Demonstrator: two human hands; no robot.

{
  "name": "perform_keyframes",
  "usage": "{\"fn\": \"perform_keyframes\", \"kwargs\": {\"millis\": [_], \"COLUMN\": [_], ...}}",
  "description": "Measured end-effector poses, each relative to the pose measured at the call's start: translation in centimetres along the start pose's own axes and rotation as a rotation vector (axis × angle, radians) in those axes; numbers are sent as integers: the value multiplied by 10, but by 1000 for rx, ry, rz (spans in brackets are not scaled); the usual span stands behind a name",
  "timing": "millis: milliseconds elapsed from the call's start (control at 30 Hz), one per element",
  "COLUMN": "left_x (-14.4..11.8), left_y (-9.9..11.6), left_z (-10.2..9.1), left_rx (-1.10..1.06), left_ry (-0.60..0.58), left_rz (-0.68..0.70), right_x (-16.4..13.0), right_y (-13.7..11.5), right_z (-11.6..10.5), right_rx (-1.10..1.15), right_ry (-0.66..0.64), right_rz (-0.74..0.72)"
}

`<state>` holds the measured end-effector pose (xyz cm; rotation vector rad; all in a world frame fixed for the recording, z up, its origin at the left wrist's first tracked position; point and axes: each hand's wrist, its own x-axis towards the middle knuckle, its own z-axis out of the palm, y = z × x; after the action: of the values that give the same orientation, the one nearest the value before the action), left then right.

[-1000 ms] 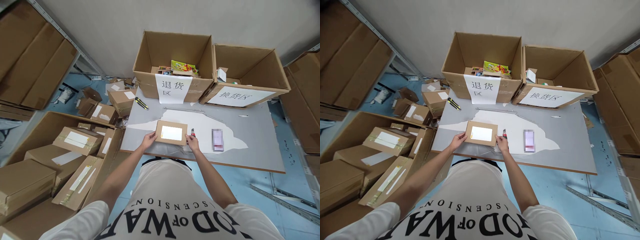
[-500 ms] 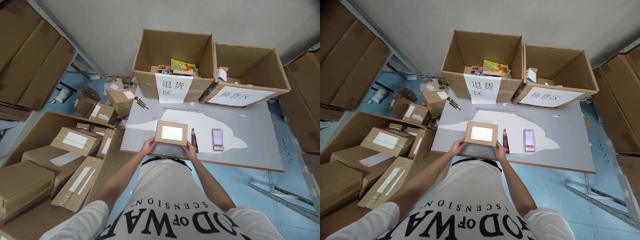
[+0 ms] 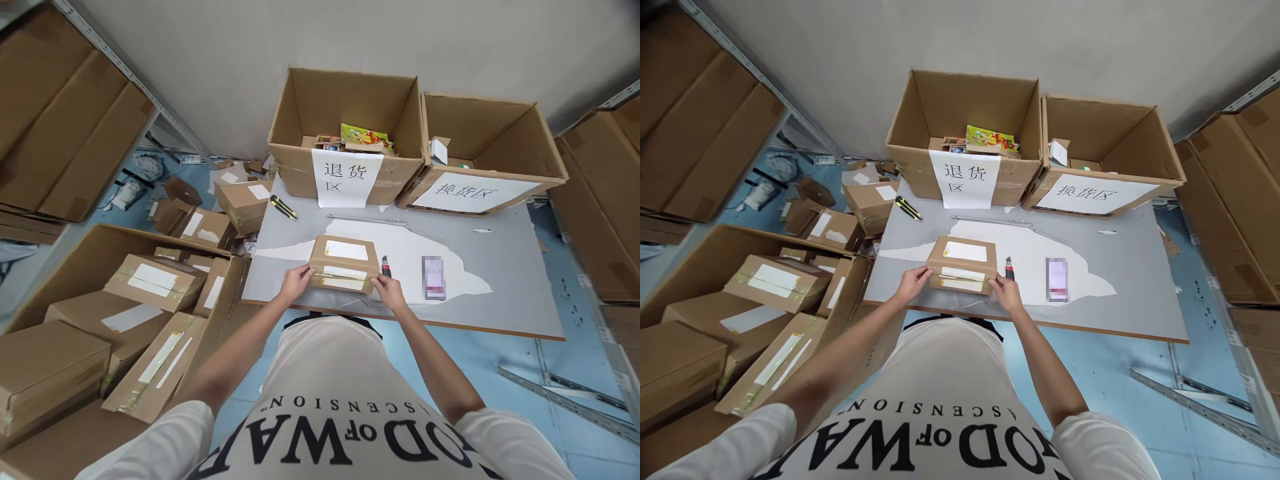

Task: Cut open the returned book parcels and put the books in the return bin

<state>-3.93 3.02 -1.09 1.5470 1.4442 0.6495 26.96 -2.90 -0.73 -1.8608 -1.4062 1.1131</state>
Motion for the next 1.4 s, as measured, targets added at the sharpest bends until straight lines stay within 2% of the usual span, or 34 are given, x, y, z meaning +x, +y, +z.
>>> {"fn": "perform_keyframes", "kwargs": {"millis": [133,267,400,600,700,867,1067,1267,1400], "left_x": [12,23,26,21,22,25,23,20,20], "left_y": [25,34,25,0,-7,-12,-12,-9,-16], "left_z": [-17,-23,-17,-3,0,2,5,6,4], "left_rx": [193,244,220,-110,-199,-248,-264,-231,-238], "left_ry": [44,76,60,17,14,15,47,47,51], "left_rz": [11,-15,-91,-147,-152,-135,-187,-169,-166], "right_x": [8,16,19,24,28,30,28,29,26], "right_y": [-22,-28,-23,-13,-10,-7,-4,-1,5], "right_z": [-15,-19,-14,-5,-3,2,6,9,11], "right_rx": [-168,-206,-186,7,109,219,204,157,134], "right_ry": [22,27,2,5,24,64,82,117,116], "right_rz": [-37,-56,0,134,167,199,197,178,160]}}
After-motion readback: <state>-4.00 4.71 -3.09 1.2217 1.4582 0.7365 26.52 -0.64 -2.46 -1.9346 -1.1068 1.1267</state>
